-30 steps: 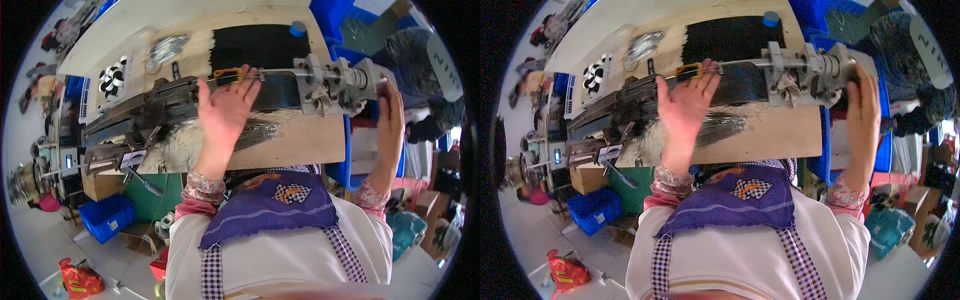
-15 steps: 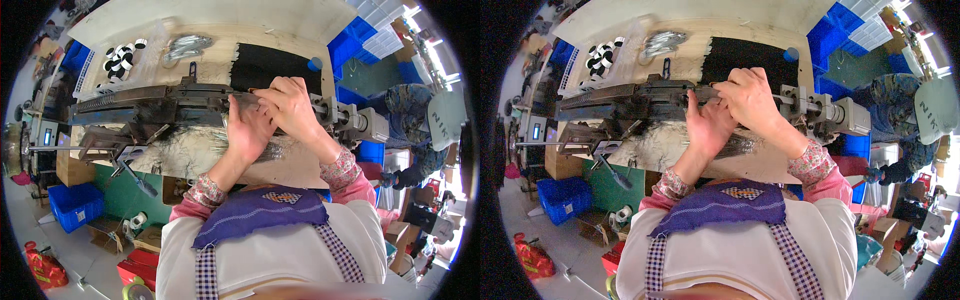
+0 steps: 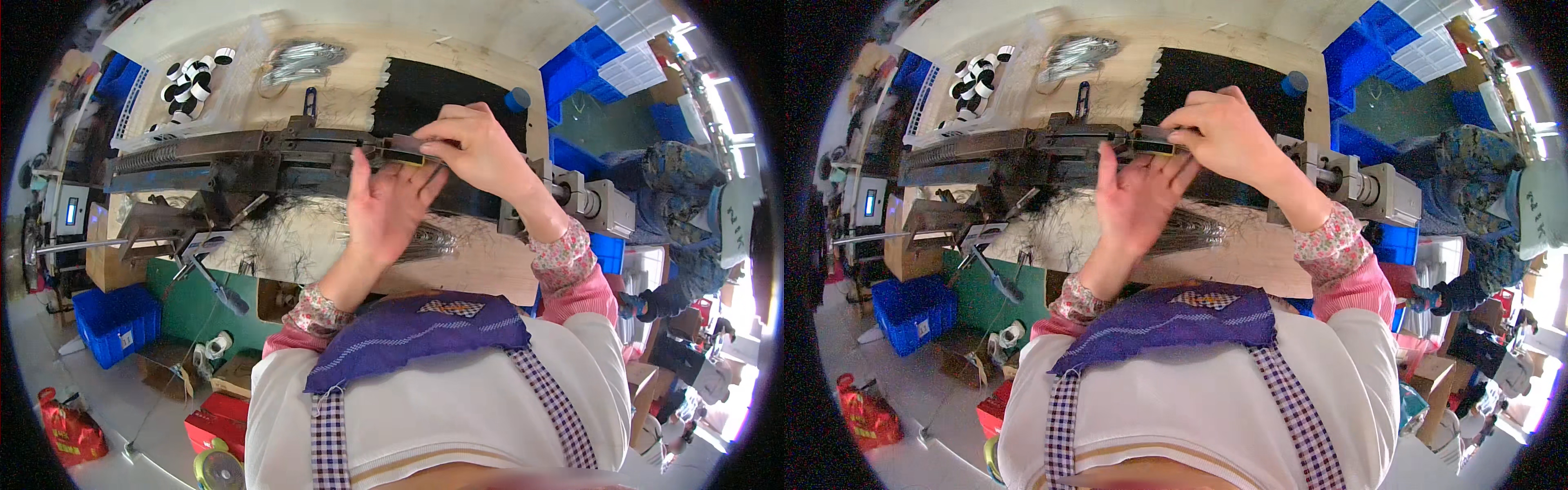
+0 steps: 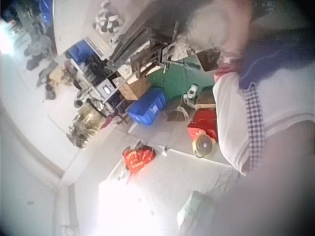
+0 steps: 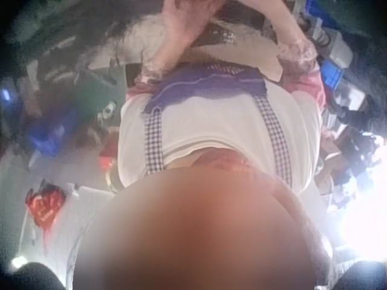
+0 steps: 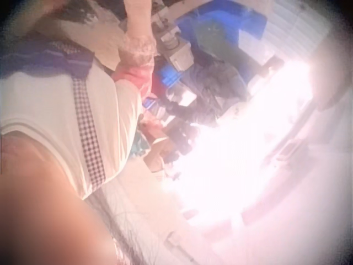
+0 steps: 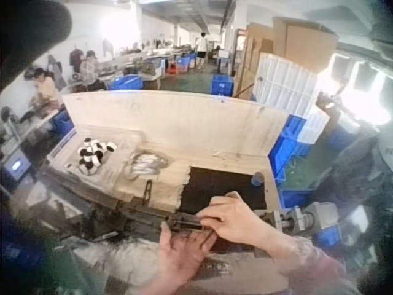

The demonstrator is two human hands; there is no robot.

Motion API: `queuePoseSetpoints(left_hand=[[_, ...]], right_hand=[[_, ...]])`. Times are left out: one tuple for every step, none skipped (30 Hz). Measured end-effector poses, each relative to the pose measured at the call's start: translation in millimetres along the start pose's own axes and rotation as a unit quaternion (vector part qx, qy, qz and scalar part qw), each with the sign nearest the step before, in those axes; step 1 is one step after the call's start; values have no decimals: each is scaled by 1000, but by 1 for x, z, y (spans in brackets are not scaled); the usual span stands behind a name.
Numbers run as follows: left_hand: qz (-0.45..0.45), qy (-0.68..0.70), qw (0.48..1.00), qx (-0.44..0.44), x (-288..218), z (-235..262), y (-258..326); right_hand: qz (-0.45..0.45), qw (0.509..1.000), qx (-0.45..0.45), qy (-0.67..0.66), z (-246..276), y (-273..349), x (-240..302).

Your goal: Assembling or preparing industrial brush segments by inserting metal pins or bristles into a fixture.

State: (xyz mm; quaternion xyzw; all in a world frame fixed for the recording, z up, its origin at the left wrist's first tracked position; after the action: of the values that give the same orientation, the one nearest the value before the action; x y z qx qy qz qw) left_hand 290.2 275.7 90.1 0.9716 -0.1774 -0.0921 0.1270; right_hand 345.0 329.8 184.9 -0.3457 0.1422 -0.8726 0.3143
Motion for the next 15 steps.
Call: queuePoseSetpoints(left_hand=[[-8,-12,1000,1,-4,-1,2],[-9,-14,1000,-1,-4,-1,3],[-25,-23,999,-7,-7,-1,5],[-41,-32,999,-13,-10,0,7],[-42,-34,998,-16,-10,3,8],[-37,-7,999,-16,-10,7,8],[-31,20,999,-17,-10,9,8],[-31,18,999,-19,-9,10,8],[-41,7,999,-27,-11,10,7],[-51,-3,998,-36,-13,10,6],[-48,-6,998,-37,-13,10,5],[-53,-18,998,-36,-14,9,5],[-59,-30,997,-35,-16,7,6],[-55,-32,997,-35,-15,5,8],[-59,-43,996,-43,-16,3,7]], right_hand=[[29,999,-6,26,-1,-2,8],[28,999,-6,24,0,-3,8],[30,999,1,27,-1,-3,9],[31,999,7,30,-3,-3,10],[30,999,6,27,0,-1,11],[30,999,7,39,3,2,9],[30,998,8,52,4,5,9],[28,998,7,50,3,6,9],[40,998,-4,51,5,6,12],[51,997,-14,53,7,7,14],[48,997,-17,53,6,6,12],[59,997,-14,55,4,5,15],[70,996,-10,57,2,5,17],[66,996,-13,59,2,5,17],[63,996,-5,64,0,3,14]])
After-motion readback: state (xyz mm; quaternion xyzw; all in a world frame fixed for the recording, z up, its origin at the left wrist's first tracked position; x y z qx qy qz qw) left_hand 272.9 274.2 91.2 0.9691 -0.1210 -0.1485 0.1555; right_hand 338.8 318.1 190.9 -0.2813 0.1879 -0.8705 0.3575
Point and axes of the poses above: each hand's wrist, its own y-axis away from the middle knuckle, its own z-axis out of the back of the hand, x = y × z, the point moved 10 cm from there along -y, towards the middle knuckle, and after that the axes turned 12 degrees about -x, right-handed, at the moved point
